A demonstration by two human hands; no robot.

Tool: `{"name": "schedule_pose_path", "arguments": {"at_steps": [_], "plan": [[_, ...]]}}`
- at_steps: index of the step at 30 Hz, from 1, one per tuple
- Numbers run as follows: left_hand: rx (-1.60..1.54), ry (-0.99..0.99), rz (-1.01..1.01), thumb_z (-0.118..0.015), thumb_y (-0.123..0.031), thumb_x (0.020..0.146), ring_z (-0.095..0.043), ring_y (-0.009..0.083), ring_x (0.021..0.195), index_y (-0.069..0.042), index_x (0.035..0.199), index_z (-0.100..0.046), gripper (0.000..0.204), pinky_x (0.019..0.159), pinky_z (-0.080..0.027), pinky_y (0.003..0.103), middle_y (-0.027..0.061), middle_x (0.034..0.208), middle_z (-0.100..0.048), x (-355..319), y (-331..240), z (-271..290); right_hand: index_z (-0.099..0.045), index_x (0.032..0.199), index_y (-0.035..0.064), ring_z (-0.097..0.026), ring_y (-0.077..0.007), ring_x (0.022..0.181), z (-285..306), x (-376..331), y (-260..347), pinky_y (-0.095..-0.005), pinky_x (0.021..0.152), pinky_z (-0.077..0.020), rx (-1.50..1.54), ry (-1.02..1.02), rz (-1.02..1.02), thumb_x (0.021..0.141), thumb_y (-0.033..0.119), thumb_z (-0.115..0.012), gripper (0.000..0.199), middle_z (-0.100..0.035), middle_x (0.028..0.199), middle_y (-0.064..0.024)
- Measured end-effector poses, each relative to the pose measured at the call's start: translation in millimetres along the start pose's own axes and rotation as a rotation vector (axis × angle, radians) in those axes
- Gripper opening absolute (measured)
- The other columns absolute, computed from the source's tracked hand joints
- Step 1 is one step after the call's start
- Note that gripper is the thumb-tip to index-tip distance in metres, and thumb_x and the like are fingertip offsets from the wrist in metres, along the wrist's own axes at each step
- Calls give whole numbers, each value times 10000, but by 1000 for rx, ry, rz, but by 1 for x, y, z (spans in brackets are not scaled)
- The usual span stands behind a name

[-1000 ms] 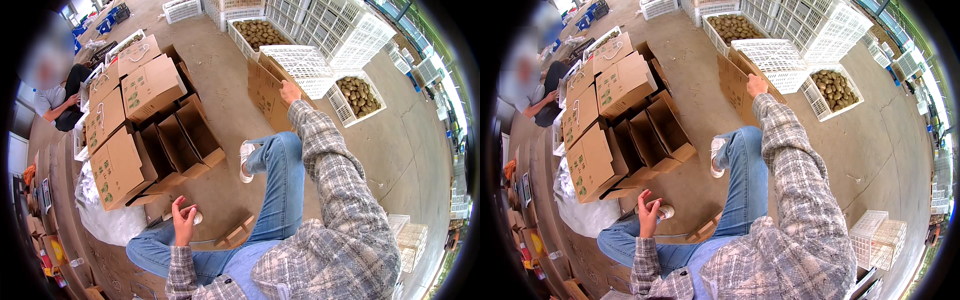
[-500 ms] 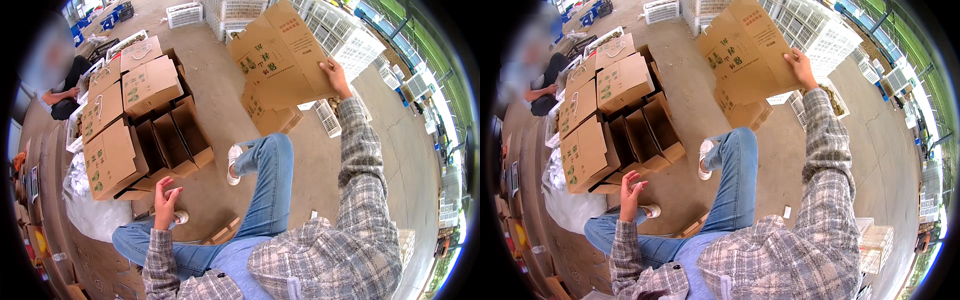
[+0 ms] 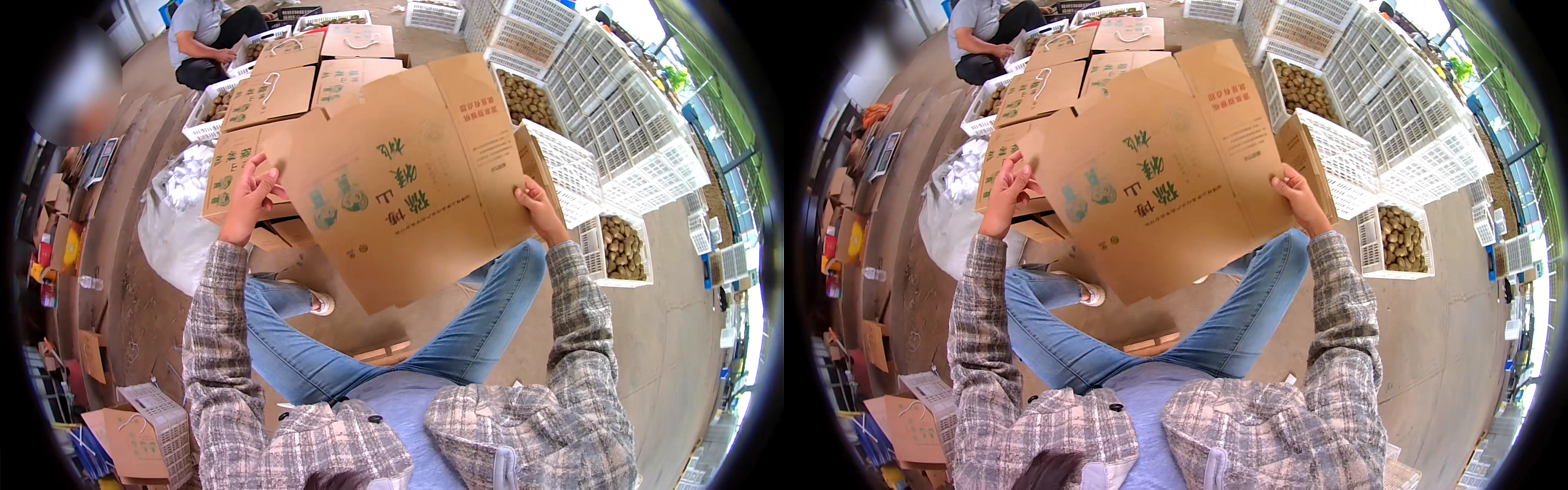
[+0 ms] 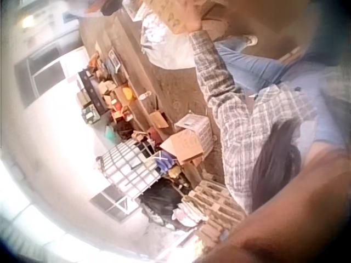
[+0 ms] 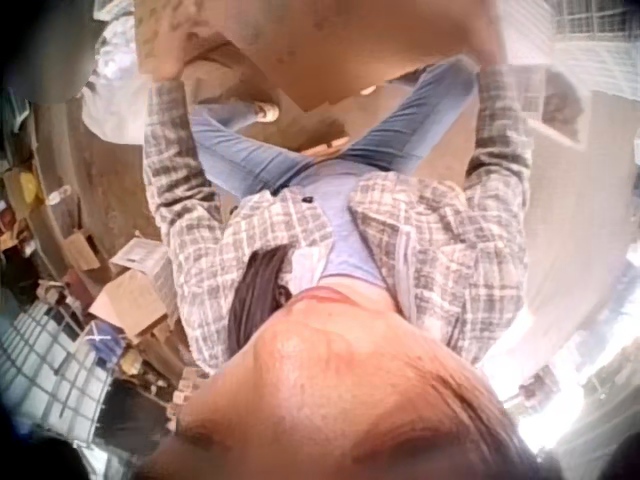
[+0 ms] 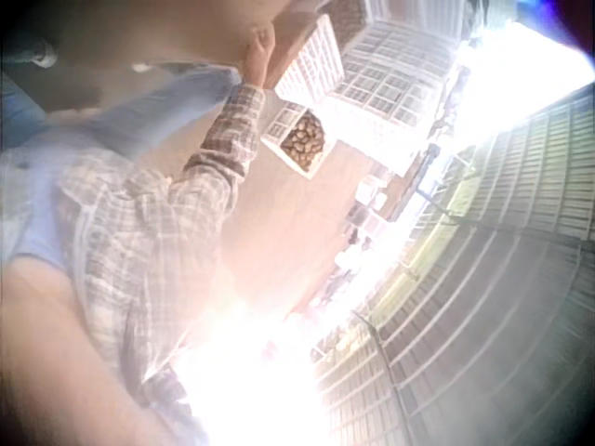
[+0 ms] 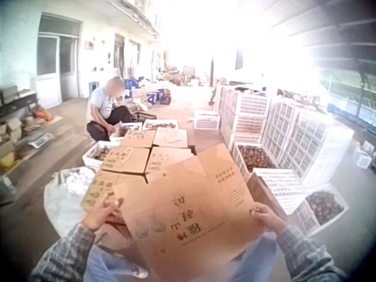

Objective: The person sits on a low stool and repeatedly folds flat cardboard sheets into open-top boxes by hand. They fold the side flaps and tuck the tabs to form the box structure, then place the finished boxes into a growing stack. Another person is visible in the background sorting produce.

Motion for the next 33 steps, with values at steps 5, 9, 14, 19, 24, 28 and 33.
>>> {"name": "schedule_pose_path", "arguments": {"at_steps": [5, 9, 14, 19, 24, 28, 33], "plan": [[-329, -124, -1, -606, -224, 1017, -646, 84, 1010, -26, 1313, -606, 356, 868, -516, 248, 24, 1130, -694, -39, 38, 27, -549, 1381, 52, -617, -130, 1109, -56, 14, -65, -297, 983, -490, -228, 129, -154, 979, 193, -663, 440, -678, 1185, -52], [-95, 129, -5, -615, -158, 1004, -614, 89, 1026, -9, 1199, -688, 256, 897, -486, 253, 11, 1106, -684, -57, 63, 3, -577, 1362, 93, -638, -158, 1061, -63, 44, -42, -332, 955, -503, -316, -12, 72, 937, 257, -720, 478, -702, 1078, -65], [16, 281, -35, -595, -101, 1002, -592, 77, 948, 1, 1166, -693, 216, 868, -471, 244, -17, 1005, -666, -57, 88, -45, -650, 1231, 80, -675, -275, 966, -143, 46, -13, -392, 870, -528, -888, 363, 292, 901, 265, -728, 387, -713, 1008, -136], [31, 222, -96, -584, -68, 1007, -576, 63, 967, -9, 1159, -686, 192, 886, -459, 242, -26, 1017, -645, -51, 102, -47, -677, 1165, 130, -647, -386, 850, -177, 41, -57, -455, 760, -506, -1059, 600, 82, 979, 242, -581, 237, -706, 916, -151], [623, -242, -389, -707, -55, 870, -588, 187, 1115, -69, 1286, -602, 429, 990, -448, 367, 29, 1188, -638, -57, 72, -64, -670, 1154, 96, -643, -392, 852, -192, 27, -80, -474, 753, -500, -1140, 671, 96, 982, 233, -565, 244, -702, 931, -173], [1048, 13, -628, -756, -78, 761, -524, 287, 1198, -119, 1349, -551, 624, 1099, -380, 444, 76, 1263, -576, -69, 72, -109, -669, 1096, 75, -646, -387, 856, -202, 15, -90, -484, 745, -499, -1059, 627, 139, 987, 235, -554, 226, -695, 918, -187], [1099, 83, -608, -753, -78, 747, -564, 271, 1127, -57, 1330, -546, 620, 1112, -385, 452, 98, 1165, -594, -78, 115, -131, -674, 1069, 82, -656, -376, 856, -193, 18, -116, -495, 724, -506, -1163, 573, 111, 973, 258, -567, 228, -700, 889, -168]]}}
Point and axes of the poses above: each hand's wrist, its own x-axis towards the middle knuckle, its own z-axis out of the back of the hand, y = z × x, the point moved 5 cm from there along x, towards the middle knuckle
